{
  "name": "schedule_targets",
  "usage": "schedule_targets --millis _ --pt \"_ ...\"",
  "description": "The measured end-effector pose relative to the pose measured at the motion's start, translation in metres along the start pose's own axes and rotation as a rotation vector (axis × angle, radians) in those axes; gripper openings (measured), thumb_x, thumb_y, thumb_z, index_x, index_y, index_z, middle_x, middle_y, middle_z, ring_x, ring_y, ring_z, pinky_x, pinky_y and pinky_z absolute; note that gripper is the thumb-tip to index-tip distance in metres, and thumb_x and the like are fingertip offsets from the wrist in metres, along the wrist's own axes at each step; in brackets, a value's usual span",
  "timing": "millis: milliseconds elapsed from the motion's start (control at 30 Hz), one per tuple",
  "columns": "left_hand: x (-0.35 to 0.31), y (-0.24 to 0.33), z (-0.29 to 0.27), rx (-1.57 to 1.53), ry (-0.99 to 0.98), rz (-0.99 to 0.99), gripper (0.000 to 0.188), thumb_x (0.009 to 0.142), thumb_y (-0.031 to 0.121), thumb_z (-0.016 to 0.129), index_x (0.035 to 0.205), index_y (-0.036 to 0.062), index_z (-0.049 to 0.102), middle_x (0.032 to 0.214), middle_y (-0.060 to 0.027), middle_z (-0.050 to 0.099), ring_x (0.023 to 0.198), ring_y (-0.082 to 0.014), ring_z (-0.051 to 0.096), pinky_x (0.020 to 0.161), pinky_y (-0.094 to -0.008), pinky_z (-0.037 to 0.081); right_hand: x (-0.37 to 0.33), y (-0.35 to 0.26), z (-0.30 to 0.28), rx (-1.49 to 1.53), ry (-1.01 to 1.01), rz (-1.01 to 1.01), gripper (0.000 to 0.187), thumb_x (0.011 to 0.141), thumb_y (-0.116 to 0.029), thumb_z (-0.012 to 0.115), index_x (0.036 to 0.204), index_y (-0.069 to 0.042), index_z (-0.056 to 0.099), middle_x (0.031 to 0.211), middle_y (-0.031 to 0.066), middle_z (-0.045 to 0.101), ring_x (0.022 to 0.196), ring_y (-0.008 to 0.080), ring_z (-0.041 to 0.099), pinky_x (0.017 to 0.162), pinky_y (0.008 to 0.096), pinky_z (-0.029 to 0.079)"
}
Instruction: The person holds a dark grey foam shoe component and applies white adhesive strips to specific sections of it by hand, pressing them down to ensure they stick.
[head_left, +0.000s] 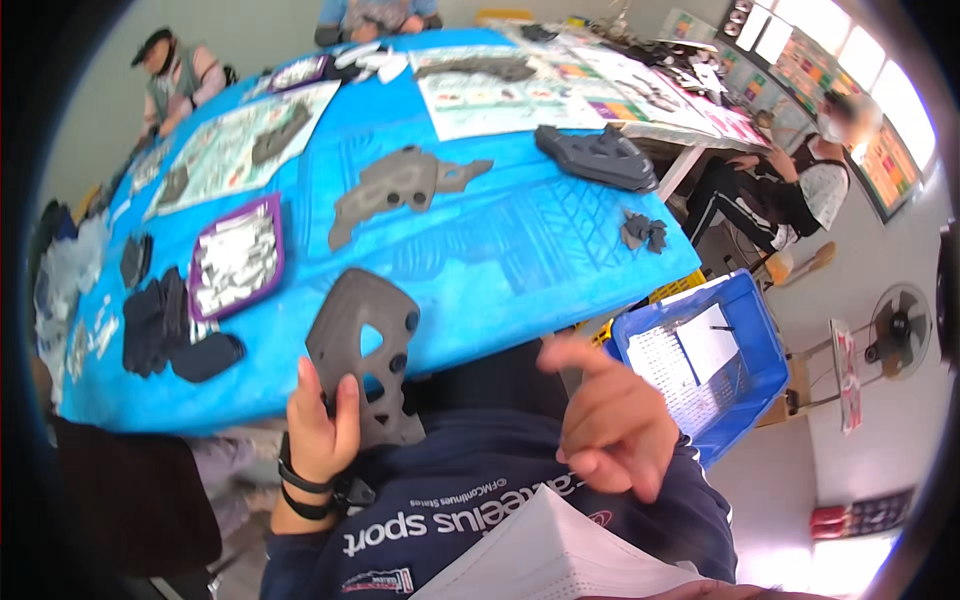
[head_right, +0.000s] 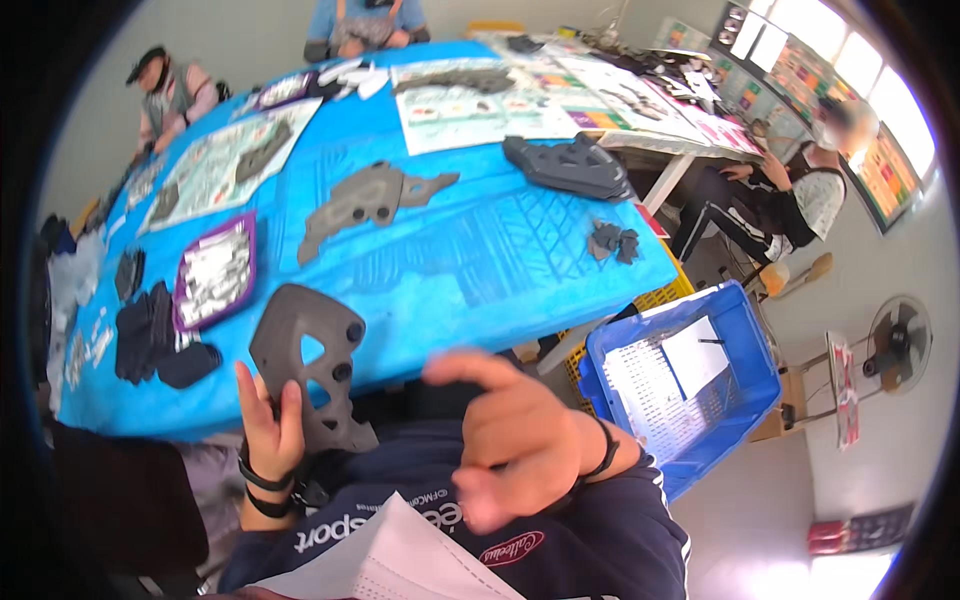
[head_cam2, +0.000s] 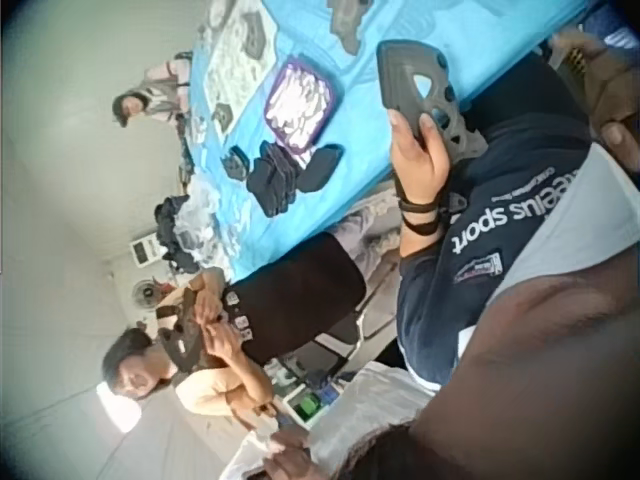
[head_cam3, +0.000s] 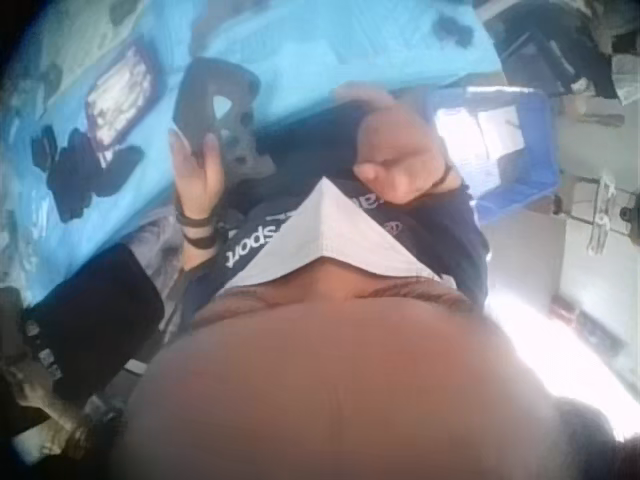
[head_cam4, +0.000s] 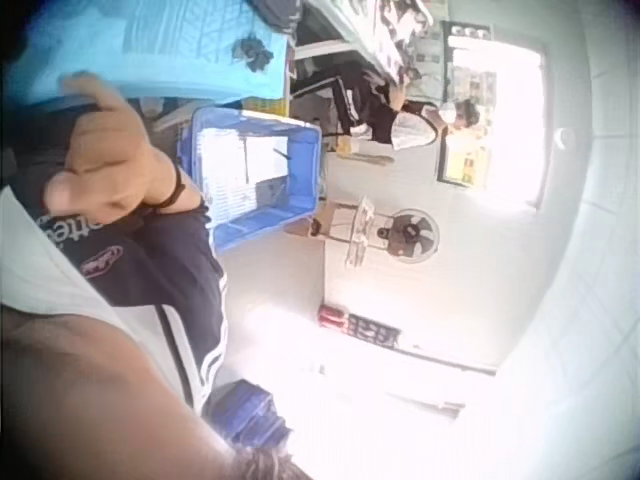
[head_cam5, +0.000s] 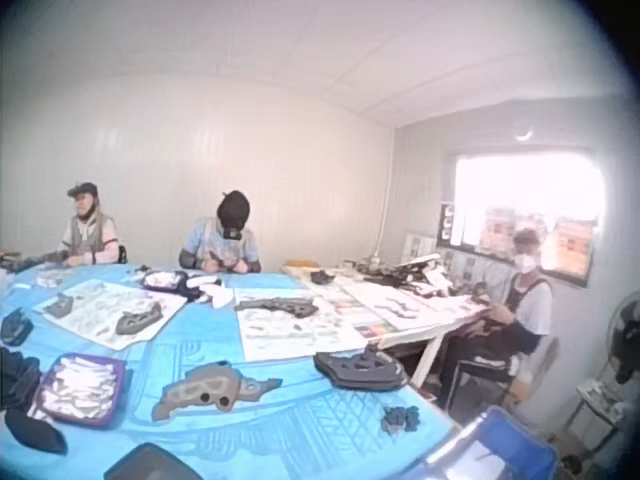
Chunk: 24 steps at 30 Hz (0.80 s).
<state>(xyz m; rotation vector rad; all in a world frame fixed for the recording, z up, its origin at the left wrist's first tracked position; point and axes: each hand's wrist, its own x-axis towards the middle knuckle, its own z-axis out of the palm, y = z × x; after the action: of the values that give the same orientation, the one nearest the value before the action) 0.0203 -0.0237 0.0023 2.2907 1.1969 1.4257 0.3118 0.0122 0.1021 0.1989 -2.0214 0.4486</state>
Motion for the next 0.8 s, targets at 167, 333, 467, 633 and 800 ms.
schedule_targets --millis 167,333,467,633,800 --pt "-0.004 0.004 -0.007 0.019 0.112 -0.018 0.073 0.091 -0.006 0.044 0.147 0.0049 -0.001 0.114 -0.0146 0.054 0.094 -0.0178 0.052 0.085 -0.0278 0.039 -0.013 -0.017 0.001 0.265 -0.627 0.550 0.063 0.082 -0.027 0.066 0.134 -0.001 0.042 0.076 0.0132 0.058 0.063 0.0312 0.055 0.063 0.0380 0.046" --pt "-0.009 0.006 -0.009 -0.141 0.128 -0.066 0.071 0.089 -0.006 0.046 0.146 0.0008 0.004 0.109 -0.0178 0.057 0.089 -0.0217 0.056 0.082 -0.0316 0.042 -0.018 -0.027 0.001 -0.251 -0.173 0.501 0.068 0.085 -0.011 0.059 0.142 0.002 0.024 0.141 0.0235 0.033 0.100 0.0333 0.055 0.082 0.0398 0.046" --pt "-0.008 0.011 -0.004 -0.099 0.157 -0.119 0.070 0.091 -0.003 0.045 0.146 -0.0010 0.001 0.105 -0.0130 0.057 0.084 -0.0160 0.051 0.077 -0.0276 0.040 -0.016 -0.021 0.003 -0.077 -0.205 0.741 0.078 0.087 0.001 0.051 0.146 -0.004 0.000 0.150 0.0243 0.013 0.113 0.0332 0.050 0.089 0.0411 0.044" --pt "-0.006 0.006 -0.005 -0.227 0.133 -0.158 0.068 0.092 -0.004 0.042 0.146 0.0002 0.000 0.121 -0.0179 0.050 0.102 -0.0211 0.051 0.090 -0.0304 0.037 -0.022 -0.026 0.000 0.615 0.120 0.647 0.085 0.086 0.006 0.045 0.148 -0.015 -0.009 0.154 0.0191 -0.003 0.138 0.0309 0.021 0.109 0.0422 0.024" --pt "-0.017 -0.002 -0.005 -0.175 0.157 -0.091 0.062 0.094 -0.005 0.038 0.147 0.0020 0.005 0.137 -0.0208 0.038 0.119 -0.0241 0.044 0.101 -0.0318 0.028 -0.021 -0.022 0.001 0.878 0.120 0.576 0.081 0.083 0.006 0.044 0.148 -0.008 -0.003 0.154 0.0180 -0.006 0.143 0.0292 0.001 0.114 0.0422 0.006"
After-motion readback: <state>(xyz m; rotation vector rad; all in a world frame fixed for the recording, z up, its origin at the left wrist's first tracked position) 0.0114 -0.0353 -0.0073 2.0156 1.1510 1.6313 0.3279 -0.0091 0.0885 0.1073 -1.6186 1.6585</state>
